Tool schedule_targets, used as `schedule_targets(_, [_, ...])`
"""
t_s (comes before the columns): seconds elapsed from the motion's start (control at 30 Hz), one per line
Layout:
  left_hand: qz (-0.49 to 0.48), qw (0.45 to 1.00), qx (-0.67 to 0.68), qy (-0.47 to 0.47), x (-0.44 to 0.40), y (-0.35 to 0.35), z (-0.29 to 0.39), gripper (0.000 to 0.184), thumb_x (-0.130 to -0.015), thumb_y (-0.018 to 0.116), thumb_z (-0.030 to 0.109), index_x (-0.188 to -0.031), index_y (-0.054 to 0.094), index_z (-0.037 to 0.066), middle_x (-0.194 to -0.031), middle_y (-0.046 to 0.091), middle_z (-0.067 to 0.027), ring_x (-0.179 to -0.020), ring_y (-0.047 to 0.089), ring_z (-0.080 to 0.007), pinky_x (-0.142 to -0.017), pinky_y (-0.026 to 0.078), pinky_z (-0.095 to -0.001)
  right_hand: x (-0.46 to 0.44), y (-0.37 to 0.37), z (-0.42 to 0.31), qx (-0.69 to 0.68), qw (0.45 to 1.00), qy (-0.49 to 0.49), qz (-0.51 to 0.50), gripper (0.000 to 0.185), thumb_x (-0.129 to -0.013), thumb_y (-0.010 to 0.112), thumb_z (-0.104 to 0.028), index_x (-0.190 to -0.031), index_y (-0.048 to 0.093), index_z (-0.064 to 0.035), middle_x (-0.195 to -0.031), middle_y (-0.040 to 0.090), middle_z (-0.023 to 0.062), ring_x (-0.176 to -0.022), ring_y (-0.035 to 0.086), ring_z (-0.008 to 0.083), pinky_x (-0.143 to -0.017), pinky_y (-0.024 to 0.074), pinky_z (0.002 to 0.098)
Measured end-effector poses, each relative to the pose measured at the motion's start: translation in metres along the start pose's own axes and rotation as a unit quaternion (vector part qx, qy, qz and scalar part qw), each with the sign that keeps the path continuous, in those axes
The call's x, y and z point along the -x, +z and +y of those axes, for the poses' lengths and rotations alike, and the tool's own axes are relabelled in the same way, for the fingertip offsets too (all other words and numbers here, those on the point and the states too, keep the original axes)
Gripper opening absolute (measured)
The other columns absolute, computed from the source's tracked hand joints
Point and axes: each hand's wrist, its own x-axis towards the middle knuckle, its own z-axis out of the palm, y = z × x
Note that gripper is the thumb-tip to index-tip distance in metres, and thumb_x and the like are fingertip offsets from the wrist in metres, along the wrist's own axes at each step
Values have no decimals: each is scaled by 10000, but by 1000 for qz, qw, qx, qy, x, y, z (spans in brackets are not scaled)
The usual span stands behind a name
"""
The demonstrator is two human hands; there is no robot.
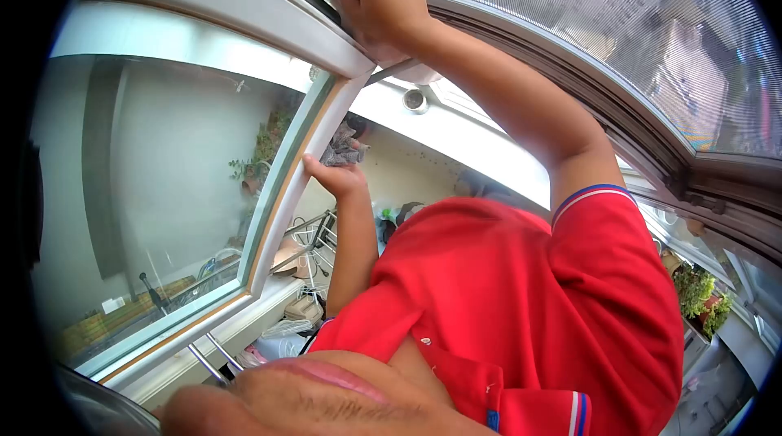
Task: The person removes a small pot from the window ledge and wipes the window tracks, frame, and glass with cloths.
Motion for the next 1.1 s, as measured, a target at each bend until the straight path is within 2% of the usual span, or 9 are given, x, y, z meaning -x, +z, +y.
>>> schedule_targets(0.13, [37,999,14,-17,-1,1,-3,613,-955,341,532,-1244,555,36,-1076,656,-140,-849,647,-259,-594,517,-381,12,5,10,36,997,18,-65,218,-838,673,-235,-988,725,-85,-796,697,148,-742,672,366,-690,550,432])
schedule_targets(0.37, [41,999,24,-3,4,11,1,616,-947,344,557,-1255,551,64,-1106,650,-120,-873,640,-248,-575,507,-365,-86,-42,-59,-118,991,-15,66,175,-879,568,-165,-785,553,-18,-764,638,243,-733,612,457,-679,483,541])
schedule_targets(0.43, [67,997,26,-14,4,22,6,617,-947,347,561,-1256,549,66,-1096,652,-110,-871,640,-240,-585,510,-366,-90,-47,-60,-112,993,9,40,164,-875,570,-165,-807,555,-16,-759,640,247,-746,608,470,-696,484,541])
schedule_targets(0.53, [69,997,20,-18,9,20,6,611,-949,347,556,-1258,549,69,-1095,652,-110,-878,640,-238,-600,513,-370,-67,-49,-48,-92,995,43,-12,159,-866,582,-147,-800,592,-3,-769,641,251,-754,620,453,-697,493,521])
schedule_targets(0.63, [31,999,-8,-18,6,7,6,609,-950,348,555,-1268,547,75,-1115,648,-115,-898,640,-243,-614,515,-373,-32,-36,-31,-17,998,51,-43,204,-835,673,-248,-947,752,-97,-746,693,152,-634,689,310,-654,566,398])
schedule_targets(0.73, [30,999,-31,-21,5,6,10,617,-950,348,558,-1276,545,73,-1125,646,-122,-908,642,-250,-620,517,-377,12,-36,0,-100,968,177,-147,221,-831,686,-257,-969,752,-98,-786,704,144,-685,701,292,-677,565,392])
schedule_targets(0.9, [46,999,-12,-22,6,10,10,649,-946,348,579,-1277,544,56,-1101,654,-130,-882,648,-263,-615,519,-391,29,-13,-3,-152,988,23,-5,253,-788,705,-253,-989,759,-108,-843,709,155,-799,674,345,-728,548,416])
schedule_targets(0.97, [47,999,-16,-19,4,6,7,658,-944,344,590,-1274,544,57,-1094,655,-130,-872,649,-265,-608,519,-391,19,-2,-10,-181,983,1,34,229,-794,697,-229,-984,765,-121,-849,708,153,-816,675,345,-740,545,420])
schedule_targets(1.1, [27,998,-58,12,3,0,4,672,-941,334,606,-1265,547,57,-1078,659,-128,-853,651,-262,-600,524,-390,-32,-25,-33,-276,960,-20,52,125,-823,636,-157,-833,674,-37,-794,661,219,-767,645,403,-708,514,476])
